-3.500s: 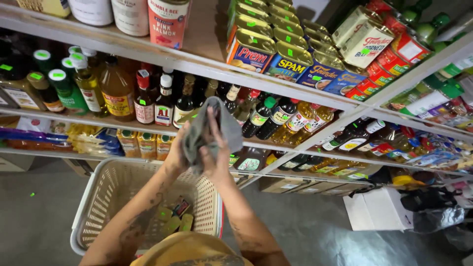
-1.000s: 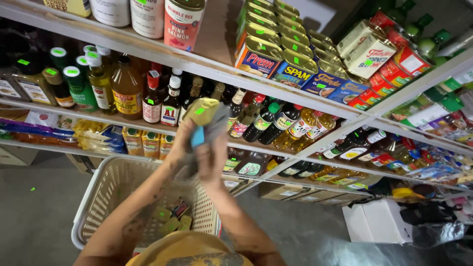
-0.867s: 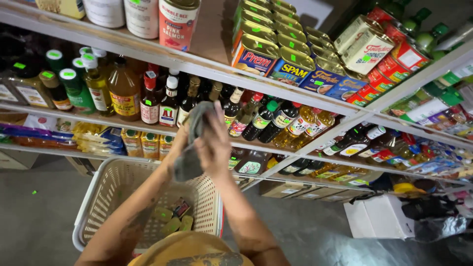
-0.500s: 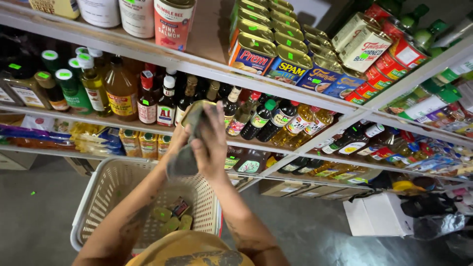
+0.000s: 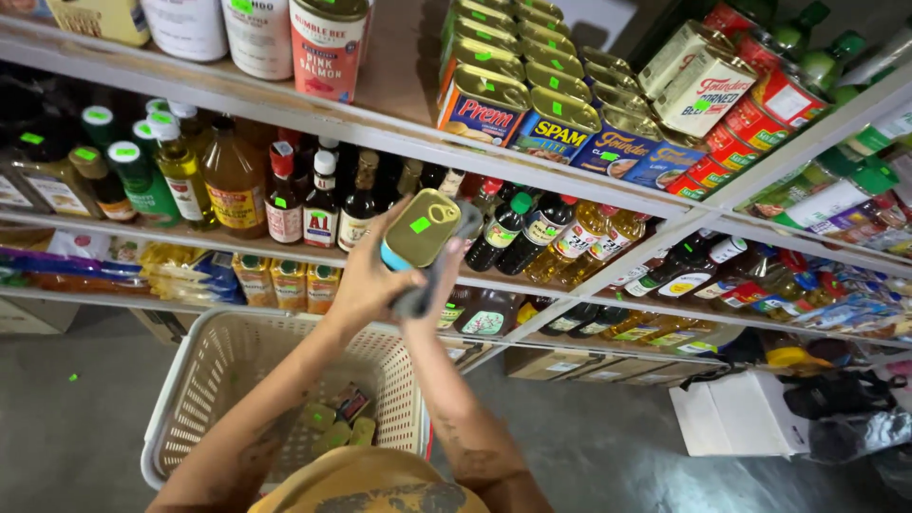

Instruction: Wiping canned goods with a cloth and placing them into a shopping basket.

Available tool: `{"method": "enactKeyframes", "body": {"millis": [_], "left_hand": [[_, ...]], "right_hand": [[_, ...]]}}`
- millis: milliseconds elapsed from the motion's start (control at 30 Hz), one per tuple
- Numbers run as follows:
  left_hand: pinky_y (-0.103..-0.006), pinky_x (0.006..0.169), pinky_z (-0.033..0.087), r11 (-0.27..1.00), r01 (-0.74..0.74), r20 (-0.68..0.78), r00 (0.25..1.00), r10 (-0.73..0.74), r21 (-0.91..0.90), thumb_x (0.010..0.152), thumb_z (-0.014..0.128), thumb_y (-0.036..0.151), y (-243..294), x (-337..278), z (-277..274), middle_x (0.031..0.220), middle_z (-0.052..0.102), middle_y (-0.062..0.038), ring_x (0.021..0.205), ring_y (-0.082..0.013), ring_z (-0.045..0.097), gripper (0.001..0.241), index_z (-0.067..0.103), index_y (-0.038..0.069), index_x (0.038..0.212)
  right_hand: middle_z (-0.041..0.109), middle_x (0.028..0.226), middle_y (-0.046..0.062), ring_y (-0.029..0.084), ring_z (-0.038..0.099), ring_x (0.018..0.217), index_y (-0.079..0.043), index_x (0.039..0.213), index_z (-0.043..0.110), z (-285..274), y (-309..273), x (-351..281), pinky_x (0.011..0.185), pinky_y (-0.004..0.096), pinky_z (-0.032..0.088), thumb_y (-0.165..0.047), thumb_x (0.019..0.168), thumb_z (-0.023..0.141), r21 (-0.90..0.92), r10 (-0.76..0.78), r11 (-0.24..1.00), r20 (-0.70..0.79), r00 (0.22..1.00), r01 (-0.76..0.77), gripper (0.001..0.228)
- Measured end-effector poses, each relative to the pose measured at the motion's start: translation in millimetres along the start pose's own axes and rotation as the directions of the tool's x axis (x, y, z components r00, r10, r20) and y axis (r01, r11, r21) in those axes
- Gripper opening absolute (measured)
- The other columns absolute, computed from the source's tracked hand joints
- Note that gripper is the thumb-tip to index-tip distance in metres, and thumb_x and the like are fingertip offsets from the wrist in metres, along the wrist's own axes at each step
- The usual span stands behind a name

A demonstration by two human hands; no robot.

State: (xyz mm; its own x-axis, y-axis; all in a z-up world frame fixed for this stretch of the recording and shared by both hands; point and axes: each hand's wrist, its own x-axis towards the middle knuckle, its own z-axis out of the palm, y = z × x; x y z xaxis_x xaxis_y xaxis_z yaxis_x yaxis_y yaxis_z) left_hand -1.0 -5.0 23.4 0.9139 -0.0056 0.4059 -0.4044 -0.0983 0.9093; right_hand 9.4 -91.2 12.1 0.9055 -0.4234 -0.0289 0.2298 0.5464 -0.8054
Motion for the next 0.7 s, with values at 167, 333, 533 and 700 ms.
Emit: {"method": "enactKeyframes", "body": {"millis": [167,333,533,700], "left_hand": [[-0.0570,0.075,0.045,0.983,0.174,-0.258,0.949,-0.182,-0.055,0.089,0.074,0.040,-63.7,1.4,14.3,0.095,0.063,-0.037,0.083,-0.0500,0.061,0.057,0.062,-0.007,0.119],[-0.0374,0.067,0.057,0.730,0.043,-0.297,0.896,-0.330,-0.682,0.084,0.063,0.068,-71.0,8.8,5.1,0.086,0.069,-0.011,0.071,-0.0213,0.067,0.063,0.072,0.009,0.106],[-0.0475,0.112,0.033,0.992,-0.004,-0.460,0.887,-0.053,-0.123,0.109,0.033,0.054,4.5,23.4,-18.0,0.128,0.039,-0.011,0.124,-0.0306,0.041,0.055,0.066,0.012,0.121],[-0.0629,0.115,0.019,0.992,0.018,-0.326,0.944,-0.058,-0.123,0.107,0.049,0.030,28.7,6.1,10.1,0.142,0.028,-0.037,0.136,-0.0541,0.027,0.057,0.020,0.001,0.145]], "right_hand": [[0.017,0.167,0.027,0.055,0.001,0.153,-0.004,0.162,0.020,-4.9,17.2,0.9,0.122,0.070,0.001,-0.049,0.105,0.047,-0.232,-0.685,0.270,0.636,0.356,0.934,0.077],[0.045,0.150,0.034,0.047,0.037,0.144,0.008,0.147,0.046,-35.1,20.6,70.6,0.122,0.055,0.027,-0.048,0.107,0.049,-0.485,-0.221,0.797,0.320,0.921,0.360,0.069],[0.060,0.087,0.006,0.020,0.060,0.078,-0.003,0.134,0.057,3.3,-39.5,-12.7,0.066,0.036,0.055,-0.017,0.074,0.091,-0.128,-0.044,0.986,0.389,0.920,0.102,0.069],[0.065,0.112,0.015,0.023,0.061,0.102,-0.016,0.137,0.058,-5.0,1.5,-2.6,0.086,0.039,0.051,-0.016,0.073,0.090,-0.355,-0.267,0.887,0.126,0.955,0.295,0.072]]}}
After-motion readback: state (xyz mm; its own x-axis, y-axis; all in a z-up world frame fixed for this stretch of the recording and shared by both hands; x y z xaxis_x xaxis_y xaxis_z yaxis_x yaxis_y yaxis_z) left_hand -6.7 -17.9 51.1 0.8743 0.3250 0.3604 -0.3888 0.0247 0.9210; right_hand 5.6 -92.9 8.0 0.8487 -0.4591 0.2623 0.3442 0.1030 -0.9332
